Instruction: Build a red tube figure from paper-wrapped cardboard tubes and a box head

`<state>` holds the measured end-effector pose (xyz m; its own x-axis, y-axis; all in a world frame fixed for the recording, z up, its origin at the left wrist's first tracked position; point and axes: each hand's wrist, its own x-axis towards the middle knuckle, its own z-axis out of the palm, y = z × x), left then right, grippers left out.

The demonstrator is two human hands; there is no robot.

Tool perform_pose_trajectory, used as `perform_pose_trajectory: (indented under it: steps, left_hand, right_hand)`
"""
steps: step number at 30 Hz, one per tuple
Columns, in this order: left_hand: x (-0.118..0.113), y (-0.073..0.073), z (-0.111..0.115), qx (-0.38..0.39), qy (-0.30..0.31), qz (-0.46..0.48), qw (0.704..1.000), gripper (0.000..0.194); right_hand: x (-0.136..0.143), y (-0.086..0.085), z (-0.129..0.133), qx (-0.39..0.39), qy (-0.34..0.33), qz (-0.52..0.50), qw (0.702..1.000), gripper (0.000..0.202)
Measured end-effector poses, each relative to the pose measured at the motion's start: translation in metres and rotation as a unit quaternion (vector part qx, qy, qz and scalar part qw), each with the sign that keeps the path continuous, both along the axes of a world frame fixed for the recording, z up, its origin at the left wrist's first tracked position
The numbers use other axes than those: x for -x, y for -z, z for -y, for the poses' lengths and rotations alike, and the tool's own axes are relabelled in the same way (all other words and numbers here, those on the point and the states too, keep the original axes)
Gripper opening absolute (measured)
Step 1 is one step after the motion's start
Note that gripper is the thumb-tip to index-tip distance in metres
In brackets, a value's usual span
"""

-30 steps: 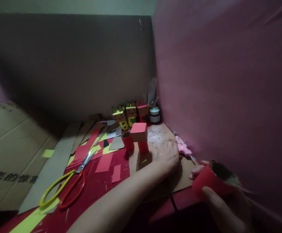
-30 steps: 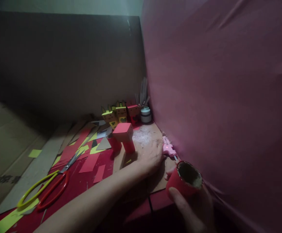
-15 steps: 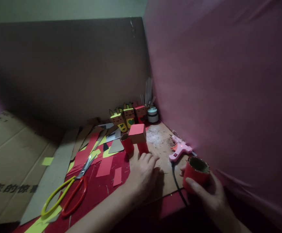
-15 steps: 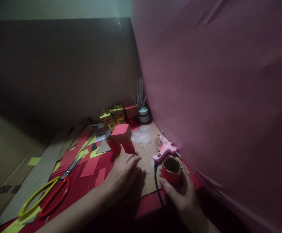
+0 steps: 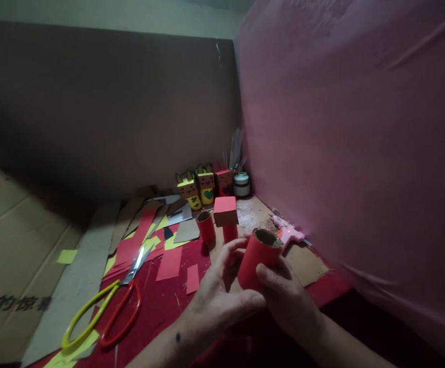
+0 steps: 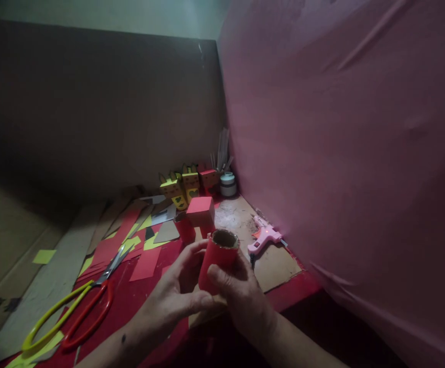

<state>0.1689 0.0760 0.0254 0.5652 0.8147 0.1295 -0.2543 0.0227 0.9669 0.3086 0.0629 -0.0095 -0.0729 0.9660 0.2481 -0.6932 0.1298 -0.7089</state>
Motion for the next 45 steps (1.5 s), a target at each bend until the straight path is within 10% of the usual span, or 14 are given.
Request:
perform_pose_trajectory:
  steps: [9,17,26,34,45]
  left_hand:
    - [0.037,0.008,-0.015,0.105,-0.050,0.055,0.992,0.054]
    - [0.082,-0.005,-0.040,0.104,-0.100,0.136,0.980,0.032]
    - [0.095,-0.003,-0.060,0.199,-0.216,0.156,0.943,0.033]
    - [0.098,0.010,-0.062,0.180,-0.197,0.163,0.950,0.037]
    - [0.100,0.011,-0.059,0.165,-0.168,0.158,0.959,0.039]
  right_hand:
    - [0.018,-0.005,-0.009,-0.008,-0.076,0.112,0.991,0.062]
    - [-0.031,-0.008,-0.073,-0.050,0.250,0.393,0.884,0.073]
    - [-0.016,0.004,-0.122,0.002,0.145,0.432,0.890,0.117]
    - [0.008,-0.018,-0.103,-0.118,0.380,0.501,0.768,0.121]
    - [0.020,-0.027,-0.112,-0.085,0.296,0.463,0.831,0.106]
